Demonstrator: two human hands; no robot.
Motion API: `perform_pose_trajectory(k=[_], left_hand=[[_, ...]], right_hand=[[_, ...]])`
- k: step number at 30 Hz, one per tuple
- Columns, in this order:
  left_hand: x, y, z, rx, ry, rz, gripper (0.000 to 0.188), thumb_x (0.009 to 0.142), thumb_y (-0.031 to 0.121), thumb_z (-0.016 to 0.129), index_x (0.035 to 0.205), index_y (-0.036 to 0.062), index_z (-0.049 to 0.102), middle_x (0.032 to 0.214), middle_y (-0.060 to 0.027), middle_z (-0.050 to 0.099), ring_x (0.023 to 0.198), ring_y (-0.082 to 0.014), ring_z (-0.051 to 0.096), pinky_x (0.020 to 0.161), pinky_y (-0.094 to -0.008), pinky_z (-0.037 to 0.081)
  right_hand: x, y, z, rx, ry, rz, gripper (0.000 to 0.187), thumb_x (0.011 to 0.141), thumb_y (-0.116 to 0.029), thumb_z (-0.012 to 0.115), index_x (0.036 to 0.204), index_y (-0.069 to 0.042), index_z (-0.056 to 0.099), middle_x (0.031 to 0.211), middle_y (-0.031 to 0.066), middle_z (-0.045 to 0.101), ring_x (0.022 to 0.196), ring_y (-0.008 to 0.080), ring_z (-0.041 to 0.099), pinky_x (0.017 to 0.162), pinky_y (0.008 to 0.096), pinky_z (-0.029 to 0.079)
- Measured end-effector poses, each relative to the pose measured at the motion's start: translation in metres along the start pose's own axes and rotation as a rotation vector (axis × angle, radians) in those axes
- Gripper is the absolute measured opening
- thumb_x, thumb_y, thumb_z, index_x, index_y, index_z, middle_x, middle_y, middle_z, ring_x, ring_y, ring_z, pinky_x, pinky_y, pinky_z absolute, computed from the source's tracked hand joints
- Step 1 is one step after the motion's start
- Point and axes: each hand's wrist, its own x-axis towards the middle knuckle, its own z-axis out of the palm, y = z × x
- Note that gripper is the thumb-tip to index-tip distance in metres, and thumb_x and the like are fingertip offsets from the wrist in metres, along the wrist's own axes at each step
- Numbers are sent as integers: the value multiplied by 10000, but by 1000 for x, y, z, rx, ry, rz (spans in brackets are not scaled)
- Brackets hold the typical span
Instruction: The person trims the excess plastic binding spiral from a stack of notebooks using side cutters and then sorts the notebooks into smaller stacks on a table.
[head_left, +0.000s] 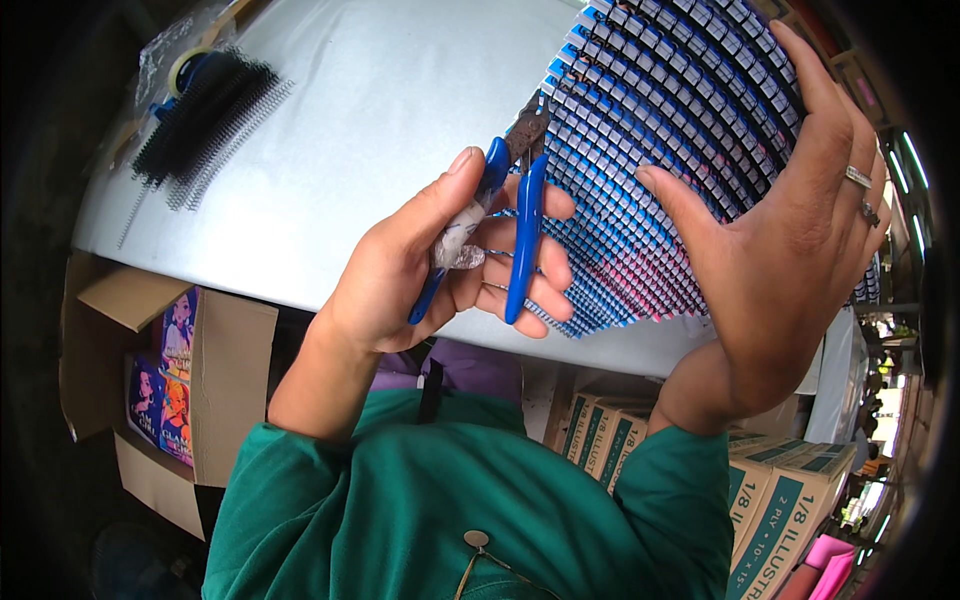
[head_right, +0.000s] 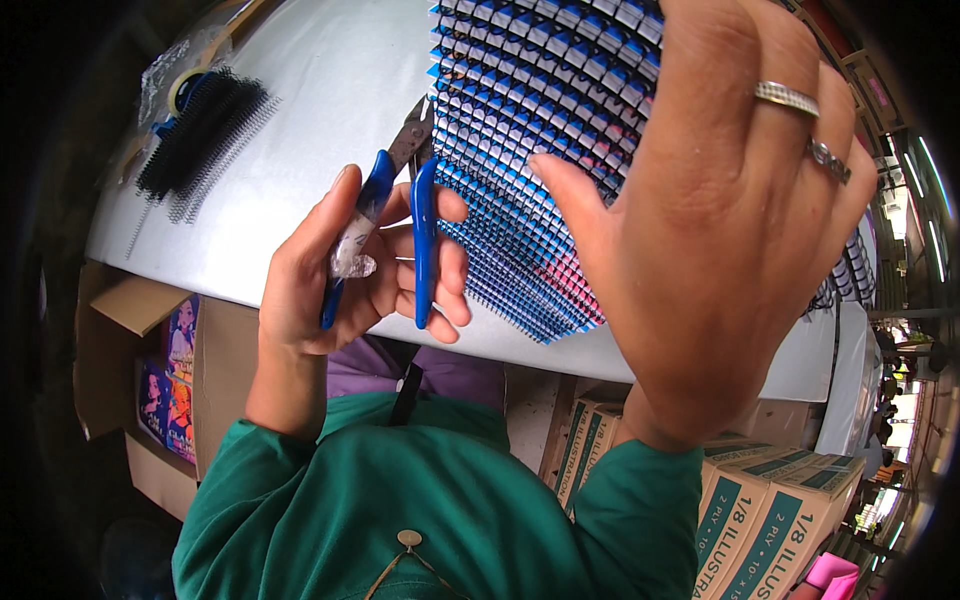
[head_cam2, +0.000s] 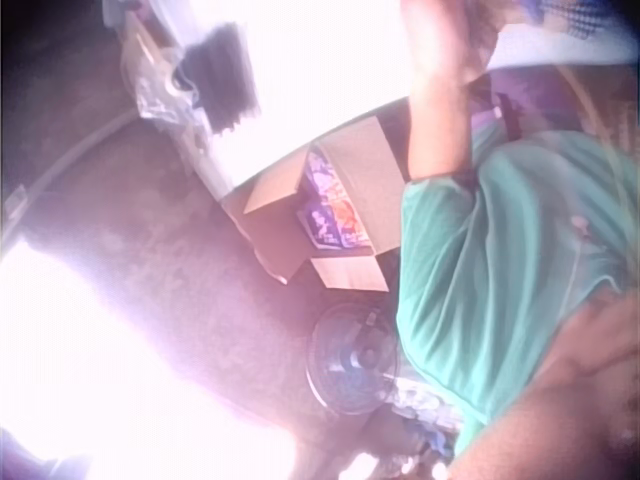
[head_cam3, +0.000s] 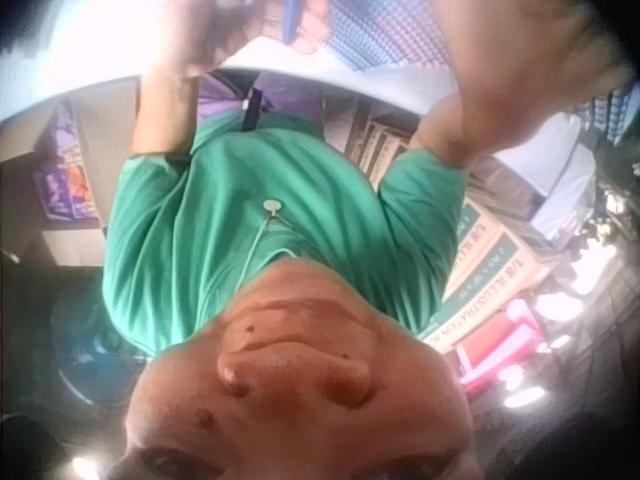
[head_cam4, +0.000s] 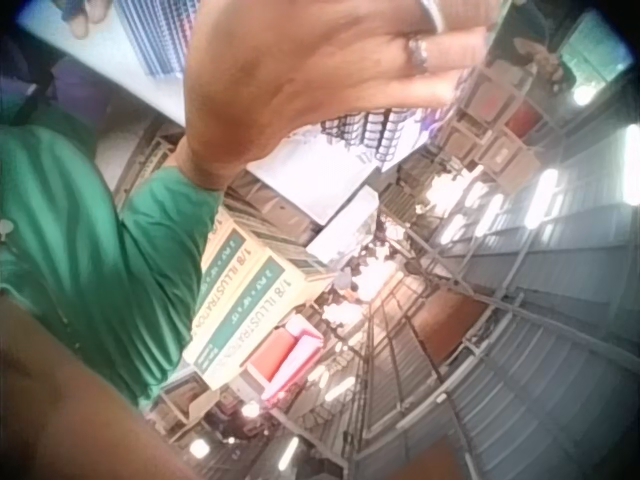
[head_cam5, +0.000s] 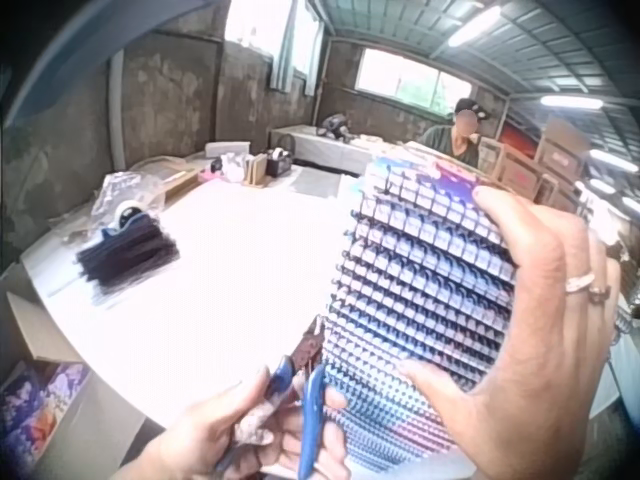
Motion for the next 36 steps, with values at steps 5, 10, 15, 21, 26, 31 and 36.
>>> perform_pose_trajectory(k=[5,10,15,21,26,31,36], left_hand=[[1,-5,-19,401,32,189,547,955,480,335,1100,-17,509,853,-153,624,680,-236,631,568,-321,503],[3,-10,-10,923,267,345,495,950,425,393,1155,-16,489,855,-93,602,761,-185,590,682,-314,452],[2,-5,-16,-70,-146,-39,669,941,548,227,1224,-15,450,883,-139,585,727,-247,599,728,-308,492],[-3,0,-8,911,252,160,545,957,459,364,1130,-37,508,862,-159,614,796,-260,632,689,-352,492],[1,-15,-10,947,331,340,478,949,400,436,1145,-33,490,904,-167,617,833,-255,613,696,-359,465],[-1,-20,-34,-15,-212,-2,711,938,539,191,1298,-47,375,1012,-217,581,915,-333,622,742,-418,532],[4,-24,-40,-91,-247,-19,711,942,535,180,1325,-44,338,1040,-229,570,928,-346,616,752,-436,529]], right_hand=[[0,-3,-1,-39,-7,0,931,467,-347,874,1279,-184,450,1165,54,552,1100,240,518,928,418,403],[1,-3,-1,-52,-9,-9,915,478,-346,865,1274,-168,450,1165,62,548,1101,243,511,928,413,400],[1,-2,-2,-58,-6,-8,899,490,-344,856,1270,-153,450,1166,70,544,1102,246,504,928,409,397],[0,-4,-2,-79,-8,-8,881,505,-343,846,1264,-135,450,1166,80,539,1103,250,496,929,403,394],[1,-7,-4,-100,-16,-10,866,516,-342,837,1260,-120,450,1167,88,535,1104,253,490,929,398,391],[2,-6,-6,-116,-15,-16,852,528,-340,828,1255,-105,450,1167,96,531,1106,256,483,929,394,388],[2,-11,-9,-145,-29,-32,838,540,-339,819,1250,-90,450,1168,105,527,1107,259,477,930,389,385]])
